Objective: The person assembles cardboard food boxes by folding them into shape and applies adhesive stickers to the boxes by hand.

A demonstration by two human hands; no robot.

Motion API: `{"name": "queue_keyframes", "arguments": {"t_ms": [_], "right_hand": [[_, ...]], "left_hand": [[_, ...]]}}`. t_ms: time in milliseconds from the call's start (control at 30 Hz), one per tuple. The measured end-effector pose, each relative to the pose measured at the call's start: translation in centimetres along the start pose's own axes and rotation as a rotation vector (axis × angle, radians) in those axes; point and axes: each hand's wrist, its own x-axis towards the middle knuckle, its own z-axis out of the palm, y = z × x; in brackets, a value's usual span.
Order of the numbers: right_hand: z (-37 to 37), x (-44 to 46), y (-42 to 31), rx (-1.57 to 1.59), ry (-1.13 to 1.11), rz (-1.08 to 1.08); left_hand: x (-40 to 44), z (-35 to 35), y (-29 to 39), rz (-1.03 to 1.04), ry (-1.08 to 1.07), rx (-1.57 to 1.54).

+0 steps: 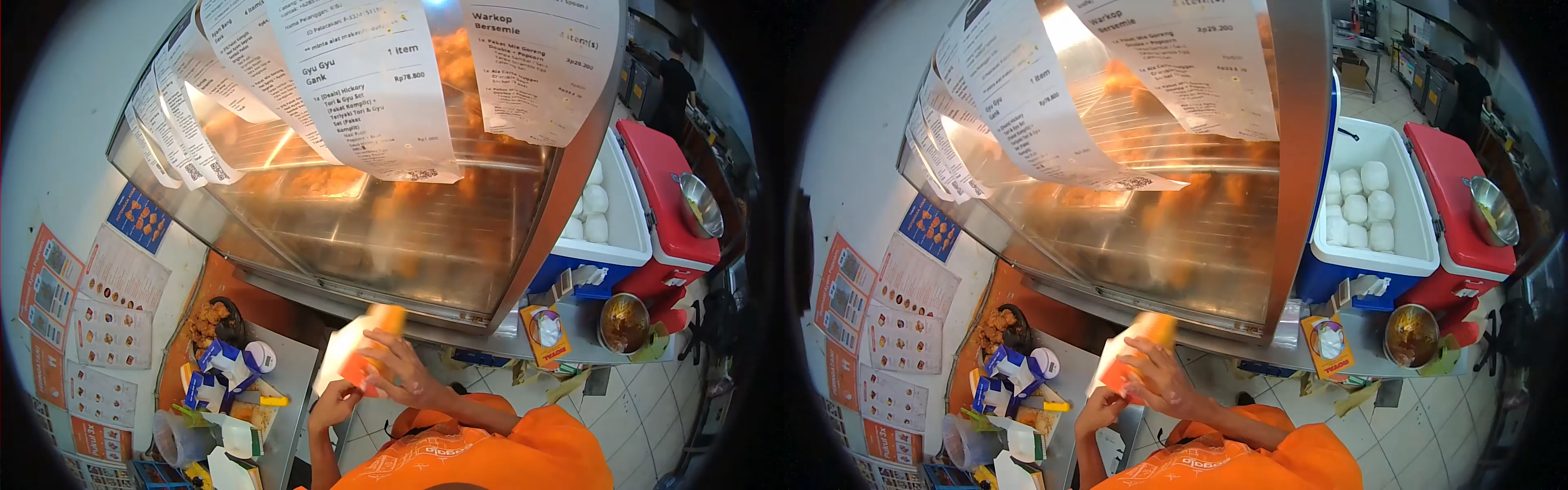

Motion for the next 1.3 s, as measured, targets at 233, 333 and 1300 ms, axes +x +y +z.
{"name": "queue_keyframes", "arguments": {"t_ms": [233, 333, 1300], "right_hand": [[3.1, -1.0, 2.2, 0.351, 0.227, 0.465], [3.0, -0.8, 2.9, 0.697, 0.376, 0.628], [10.0, 2.4, 2.8, 0.3, -0.28, 0.97]], "left_hand": [[-0.5, 0.0, 3.4, 0.066, 0.306, 0.287], [-0.8, 0.4, 4.5, 0.346, 0.106, 0.468], [-14.2, -5.7, 0.4, 0.294, 0.839, -0.418]]}}
